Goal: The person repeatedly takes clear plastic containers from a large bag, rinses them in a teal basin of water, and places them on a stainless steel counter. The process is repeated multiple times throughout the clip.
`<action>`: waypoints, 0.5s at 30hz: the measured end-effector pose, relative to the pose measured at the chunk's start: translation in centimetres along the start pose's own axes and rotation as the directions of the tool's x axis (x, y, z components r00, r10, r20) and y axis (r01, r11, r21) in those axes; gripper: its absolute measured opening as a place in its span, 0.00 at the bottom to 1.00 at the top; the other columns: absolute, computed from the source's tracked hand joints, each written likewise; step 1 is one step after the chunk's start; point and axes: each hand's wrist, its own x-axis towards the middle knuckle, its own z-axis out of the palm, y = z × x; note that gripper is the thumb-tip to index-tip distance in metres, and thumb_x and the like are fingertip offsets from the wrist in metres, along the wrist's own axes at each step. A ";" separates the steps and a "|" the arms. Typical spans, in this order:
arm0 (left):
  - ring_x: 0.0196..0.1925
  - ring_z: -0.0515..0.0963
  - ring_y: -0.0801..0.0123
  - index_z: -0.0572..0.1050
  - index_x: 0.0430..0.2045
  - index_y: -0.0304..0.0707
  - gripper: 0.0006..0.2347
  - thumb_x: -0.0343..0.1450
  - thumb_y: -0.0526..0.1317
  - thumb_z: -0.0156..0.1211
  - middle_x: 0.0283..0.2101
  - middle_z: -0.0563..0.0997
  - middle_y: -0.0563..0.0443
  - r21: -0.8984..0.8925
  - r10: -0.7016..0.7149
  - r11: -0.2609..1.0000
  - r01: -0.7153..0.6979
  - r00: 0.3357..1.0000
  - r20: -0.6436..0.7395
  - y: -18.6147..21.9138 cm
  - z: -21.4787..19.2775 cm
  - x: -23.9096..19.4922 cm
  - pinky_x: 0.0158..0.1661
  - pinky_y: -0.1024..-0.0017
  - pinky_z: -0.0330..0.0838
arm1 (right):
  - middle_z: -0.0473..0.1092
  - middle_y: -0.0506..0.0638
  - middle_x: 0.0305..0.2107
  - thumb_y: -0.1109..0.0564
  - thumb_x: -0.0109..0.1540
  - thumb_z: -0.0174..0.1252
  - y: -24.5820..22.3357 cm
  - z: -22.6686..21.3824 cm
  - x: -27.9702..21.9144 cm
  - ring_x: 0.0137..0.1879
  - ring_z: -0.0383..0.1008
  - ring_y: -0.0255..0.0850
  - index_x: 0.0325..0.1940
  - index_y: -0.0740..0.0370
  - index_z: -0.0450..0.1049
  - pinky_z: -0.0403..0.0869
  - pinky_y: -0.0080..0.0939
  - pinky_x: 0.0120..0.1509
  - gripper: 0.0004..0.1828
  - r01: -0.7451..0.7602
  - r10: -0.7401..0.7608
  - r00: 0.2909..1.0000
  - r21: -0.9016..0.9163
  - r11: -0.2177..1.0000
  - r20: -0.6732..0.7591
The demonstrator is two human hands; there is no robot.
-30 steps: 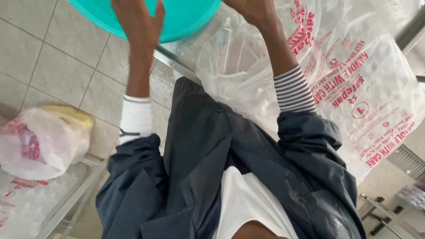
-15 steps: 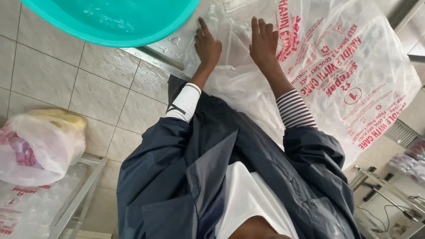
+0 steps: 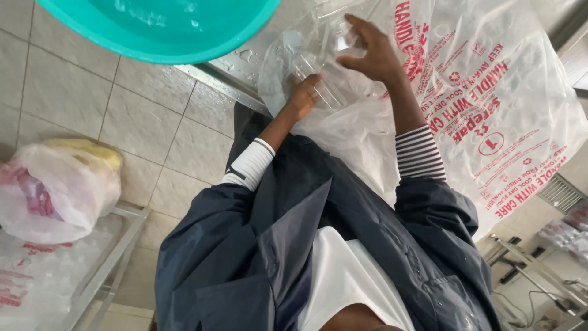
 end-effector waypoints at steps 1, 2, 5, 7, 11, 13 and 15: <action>0.52 0.84 0.65 0.74 0.44 0.51 0.18 0.65 0.38 0.78 0.46 0.84 0.56 -0.006 0.035 0.999 -0.035 0.998 0.049 0.0 0.0 0.1 0.50 0.56 0.83 | 0.70 0.63 0.58 0.45 0.64 0.76 -0.6 0.9 0.6 0.57 0.70 0.55 0.84 0.60 0.54 0.71 0.55 0.61 0.52 -0.219 0.201 0.963 0.086 0.972 0.182; 0.50 0.86 0.65 0.80 0.39 0.49 0.10 0.67 0.37 0.76 0.45 0.86 0.56 -0.032 0.071 0.997 -0.069 0.994 0.087 -0.7 0.1 -0.1 0.49 0.57 0.84 | 0.72 0.67 0.65 0.38 0.62 0.75 -1.0 1.7 0.9 0.69 0.73 0.63 0.86 0.55 0.46 0.72 0.60 0.72 0.59 -0.432 0.356 0.849 0.128 0.893 0.390; 0.51 0.87 0.52 0.57 0.44 0.47 0.25 0.67 0.34 0.75 0.49 0.86 0.31 -0.100 0.128 0.988 -0.119 0.988 0.091 0.6 1.2 -0.8 0.47 0.50 0.81 | 0.50 0.66 0.80 0.26 0.56 0.70 1.8 4.5 0.8 0.83 0.53 0.65 0.86 0.63 0.47 0.60 0.65 0.81 0.67 -0.538 0.494 0.733 -0.046 0.842 0.468; 0.54 0.84 0.57 0.56 0.60 0.55 0.33 0.66 0.35 0.75 0.51 0.84 0.40 -0.065 0.111 0.992 -0.104 0.988 0.109 -0.1 1.1 0.4 0.46 0.50 0.81 | 0.55 0.63 0.79 0.25 0.56 0.67 0.6 3.7 1.3 0.81 0.57 0.63 0.85 0.60 0.49 0.61 0.62 0.80 0.65 -0.580 0.506 0.717 0.008 0.815 0.480; 0.70 0.74 0.58 0.57 0.78 0.57 0.45 0.66 0.40 0.83 0.74 0.68 0.46 0.141 0.330 0.913 -0.383 0.896 0.295 2.5 2.8 -1.4 0.60 0.59 0.80 | 0.57 0.69 0.77 0.16 0.61 0.50 -2.2 1.8 0.8 0.81 0.59 0.66 0.82 0.64 0.52 0.59 0.72 0.80 0.61 -0.512 0.412 0.849 0.324 0.796 0.331; 0.72 0.74 0.54 0.54 0.79 0.57 0.45 0.69 0.42 0.83 0.76 0.67 0.45 0.208 0.427 0.817 -0.538 0.807 0.408 9.8 7.1 -8.3 0.61 0.55 0.83 | 0.63 0.70 0.73 0.16 0.65 0.52 -3.8 -0.7 1.8 0.79 0.64 0.66 0.82 0.62 0.49 0.57 0.78 0.81 0.59 -0.339 0.258 0.940 0.535 0.774 0.222; 0.74 0.73 0.51 0.51 0.81 0.56 0.45 0.72 0.45 0.83 0.78 0.67 0.44 0.278 0.466 0.714 -0.643 0.732 0.497 16.3 7.3 -12.3 0.62 0.50 0.86 | 0.69 0.71 0.68 0.16 0.69 0.53 -4.7 -1.1 3.7 0.77 0.68 0.67 0.82 0.60 0.47 0.55 0.83 0.82 0.57 -0.179 0.146 0.983 0.721 0.670 0.109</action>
